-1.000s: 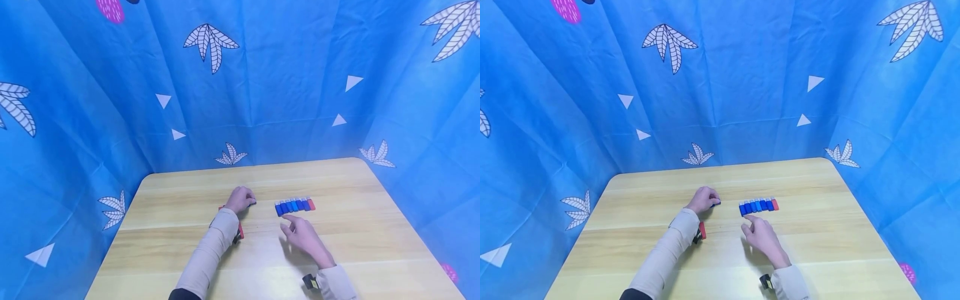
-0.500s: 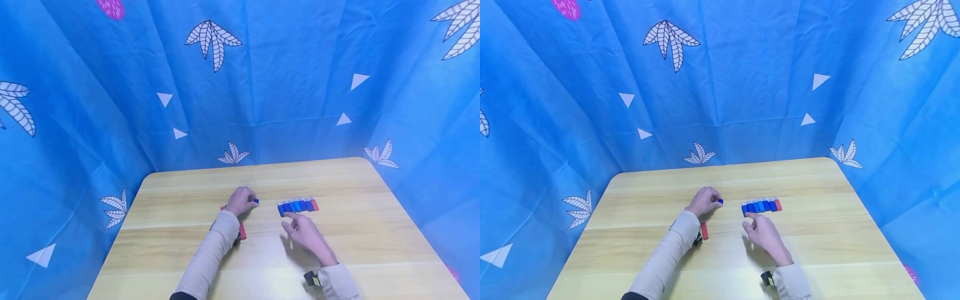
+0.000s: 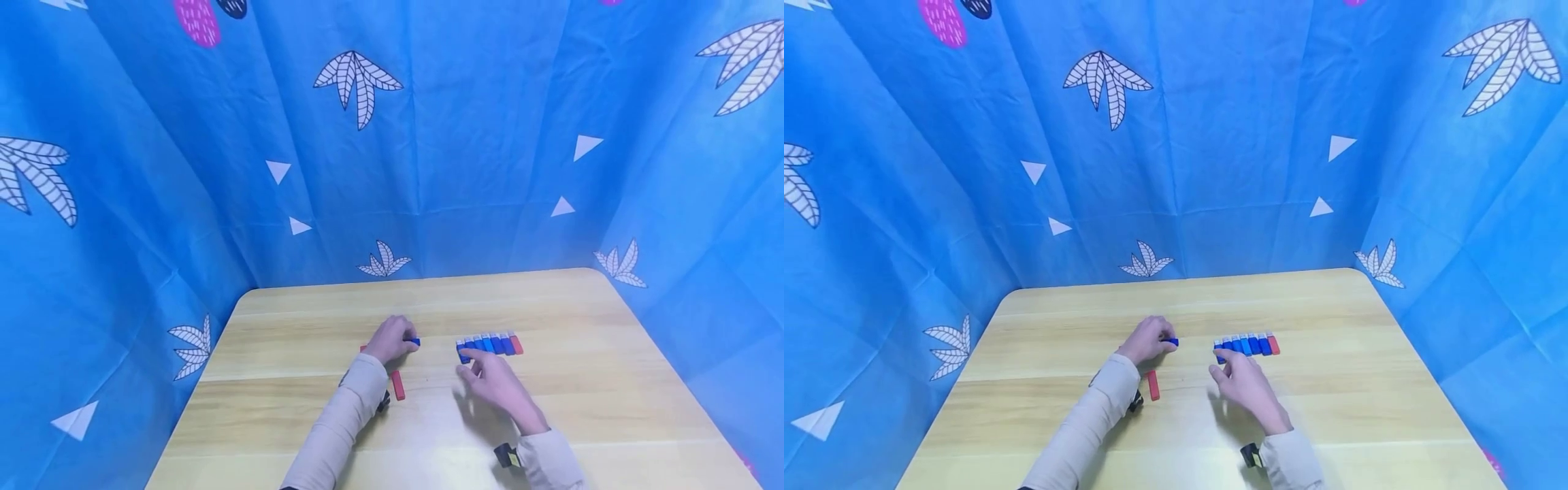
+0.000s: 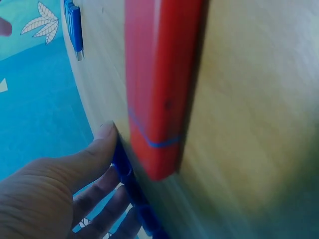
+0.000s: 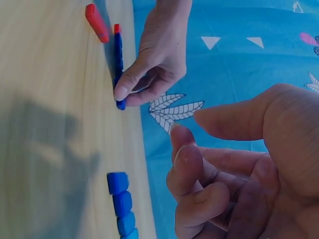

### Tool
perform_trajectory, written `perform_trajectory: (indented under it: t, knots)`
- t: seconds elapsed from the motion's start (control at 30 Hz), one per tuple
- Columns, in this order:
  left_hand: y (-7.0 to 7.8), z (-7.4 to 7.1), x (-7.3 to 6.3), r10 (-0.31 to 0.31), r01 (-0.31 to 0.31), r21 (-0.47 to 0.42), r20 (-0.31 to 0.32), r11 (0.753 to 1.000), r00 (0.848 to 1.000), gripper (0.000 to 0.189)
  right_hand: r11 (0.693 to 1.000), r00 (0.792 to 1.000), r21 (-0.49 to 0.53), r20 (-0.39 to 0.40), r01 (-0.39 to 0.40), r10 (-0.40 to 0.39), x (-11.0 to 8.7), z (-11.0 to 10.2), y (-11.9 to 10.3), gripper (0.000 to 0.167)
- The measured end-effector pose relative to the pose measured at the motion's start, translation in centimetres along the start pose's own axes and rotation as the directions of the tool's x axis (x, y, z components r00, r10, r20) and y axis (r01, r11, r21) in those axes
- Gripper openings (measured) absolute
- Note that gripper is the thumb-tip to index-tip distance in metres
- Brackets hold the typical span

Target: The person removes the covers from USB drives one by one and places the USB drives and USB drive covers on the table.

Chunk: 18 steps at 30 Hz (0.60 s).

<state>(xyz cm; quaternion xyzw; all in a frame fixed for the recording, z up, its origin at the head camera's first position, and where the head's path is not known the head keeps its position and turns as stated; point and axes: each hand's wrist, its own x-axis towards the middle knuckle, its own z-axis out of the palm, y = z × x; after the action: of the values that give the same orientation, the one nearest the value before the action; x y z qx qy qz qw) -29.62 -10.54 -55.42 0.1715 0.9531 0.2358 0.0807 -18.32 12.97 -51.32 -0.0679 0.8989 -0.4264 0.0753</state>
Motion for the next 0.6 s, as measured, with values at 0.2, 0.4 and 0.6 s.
perform_trajectory:
  t: [0.2,0.4,0.6]
  knots:
    - [-0.7,-0.7,-1.5,-0.022,0.009,-0.086,-0.151,0.996,0.988,0.029,0.999,0.999,-0.021,-0.003,0.037,-0.037,0.5,0.9,-1.3,0.039]
    - [-0.9,-0.7,-4.8,-0.142,0.077,-0.162,-0.439,0.984,0.887,0.026,0.998,0.999,-0.059,0.03,0.016,-0.015,0.6,3.2,-2.8,0.01]
    - [-0.3,-0.4,-9.0,-0.251,0.184,-0.172,-0.57,0.968,0.782,0.011,0.989,0.996,-0.143,0.086,0.027,-0.015,2.1,7.2,-4.0,0.019]
